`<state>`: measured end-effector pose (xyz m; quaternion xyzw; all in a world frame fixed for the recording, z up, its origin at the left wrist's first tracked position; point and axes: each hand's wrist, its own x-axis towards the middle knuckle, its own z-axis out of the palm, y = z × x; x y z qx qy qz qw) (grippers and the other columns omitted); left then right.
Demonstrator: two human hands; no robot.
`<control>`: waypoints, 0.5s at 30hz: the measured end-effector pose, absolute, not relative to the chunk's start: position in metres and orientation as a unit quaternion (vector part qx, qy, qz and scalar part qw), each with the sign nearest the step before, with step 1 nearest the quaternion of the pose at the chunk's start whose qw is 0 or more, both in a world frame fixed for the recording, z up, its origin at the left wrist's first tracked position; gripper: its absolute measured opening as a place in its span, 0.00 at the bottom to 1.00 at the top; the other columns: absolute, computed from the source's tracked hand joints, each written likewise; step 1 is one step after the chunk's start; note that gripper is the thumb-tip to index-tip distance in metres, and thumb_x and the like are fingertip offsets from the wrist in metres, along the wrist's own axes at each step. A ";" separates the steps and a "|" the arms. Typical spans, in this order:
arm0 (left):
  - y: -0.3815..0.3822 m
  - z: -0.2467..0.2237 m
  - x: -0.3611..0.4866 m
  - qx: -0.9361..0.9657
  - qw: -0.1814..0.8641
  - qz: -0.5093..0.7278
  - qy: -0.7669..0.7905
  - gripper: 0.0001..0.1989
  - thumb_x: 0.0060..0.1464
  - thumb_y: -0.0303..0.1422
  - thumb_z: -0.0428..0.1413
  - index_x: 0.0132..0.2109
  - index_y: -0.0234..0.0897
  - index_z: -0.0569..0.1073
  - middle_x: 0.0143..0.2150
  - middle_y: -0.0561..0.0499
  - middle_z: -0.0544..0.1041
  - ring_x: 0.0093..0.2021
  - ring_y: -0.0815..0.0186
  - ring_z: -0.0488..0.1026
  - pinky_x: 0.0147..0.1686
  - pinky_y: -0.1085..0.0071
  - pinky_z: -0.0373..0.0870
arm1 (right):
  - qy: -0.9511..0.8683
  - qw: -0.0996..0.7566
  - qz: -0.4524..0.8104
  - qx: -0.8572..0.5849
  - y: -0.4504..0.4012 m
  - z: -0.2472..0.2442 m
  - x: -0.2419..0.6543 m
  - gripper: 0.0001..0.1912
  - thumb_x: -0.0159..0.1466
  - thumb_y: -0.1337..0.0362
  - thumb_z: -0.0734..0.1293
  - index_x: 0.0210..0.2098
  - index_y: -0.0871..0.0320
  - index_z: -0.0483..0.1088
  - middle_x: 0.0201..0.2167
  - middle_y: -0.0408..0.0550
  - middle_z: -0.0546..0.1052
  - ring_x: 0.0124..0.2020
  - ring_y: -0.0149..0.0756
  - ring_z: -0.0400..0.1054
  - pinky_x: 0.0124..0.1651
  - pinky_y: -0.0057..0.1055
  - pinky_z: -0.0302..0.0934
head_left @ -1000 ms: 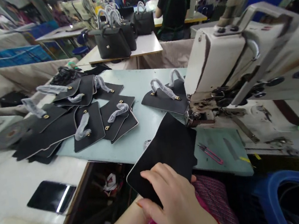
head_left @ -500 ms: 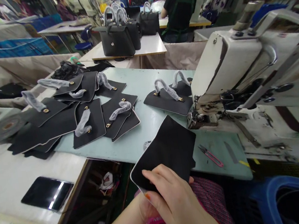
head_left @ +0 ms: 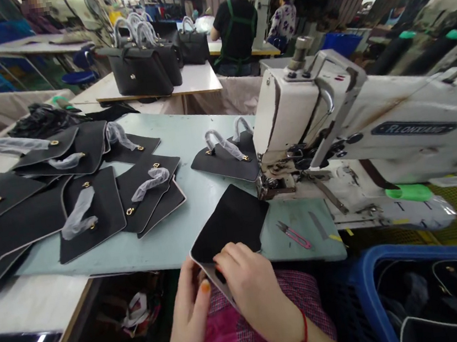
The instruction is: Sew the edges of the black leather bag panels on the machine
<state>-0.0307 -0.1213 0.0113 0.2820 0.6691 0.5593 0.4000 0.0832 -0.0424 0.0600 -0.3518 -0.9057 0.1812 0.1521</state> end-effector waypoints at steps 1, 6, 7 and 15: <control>-0.127 0.014 -0.033 0.289 0.384 0.566 0.670 0.28 0.53 0.47 0.60 0.58 0.42 0.70 0.58 0.44 0.74 0.60 0.51 0.69 0.57 0.61 0.69 | -0.919 0.138 0.187 -0.317 -0.038 0.065 0.084 0.02 0.67 0.69 0.65 0.38 0.57 0.70 0.35 0.46 0.73 0.36 0.36 0.67 0.34 0.29 0.61; -0.136 0.062 -0.061 0.431 0.377 0.460 0.679 0.14 0.54 0.45 0.59 0.39 0.39 0.79 0.38 0.45 0.81 0.40 0.54 0.78 0.45 0.62 0.75 | -0.947 0.124 0.250 -0.160 -0.020 0.099 0.087 0.06 0.71 0.66 0.62 0.38 0.57 0.69 0.34 0.42 0.76 0.34 0.30 0.69 0.34 0.26 0.57; -0.134 0.074 -0.071 0.468 0.377 0.440 0.667 0.13 0.57 0.44 0.56 0.39 0.40 0.80 0.37 0.46 0.81 0.39 0.55 0.78 0.44 0.63 0.75 | -0.945 0.128 0.266 -0.141 -0.016 0.108 0.090 0.07 0.72 0.65 0.61 0.39 0.57 0.70 0.34 0.41 0.77 0.33 0.30 0.70 0.33 0.26 0.57; -0.134 0.121 -0.117 0.754 0.336 0.259 0.502 0.09 0.58 0.36 0.57 0.42 0.48 0.81 0.38 0.48 0.82 0.37 0.61 0.78 0.43 0.72 0.74 | -0.949 0.053 0.303 -0.068 -0.011 0.169 0.143 0.14 0.73 0.61 0.59 0.32 0.55 0.71 0.25 0.40 0.76 0.24 0.28 0.67 0.27 0.28 0.54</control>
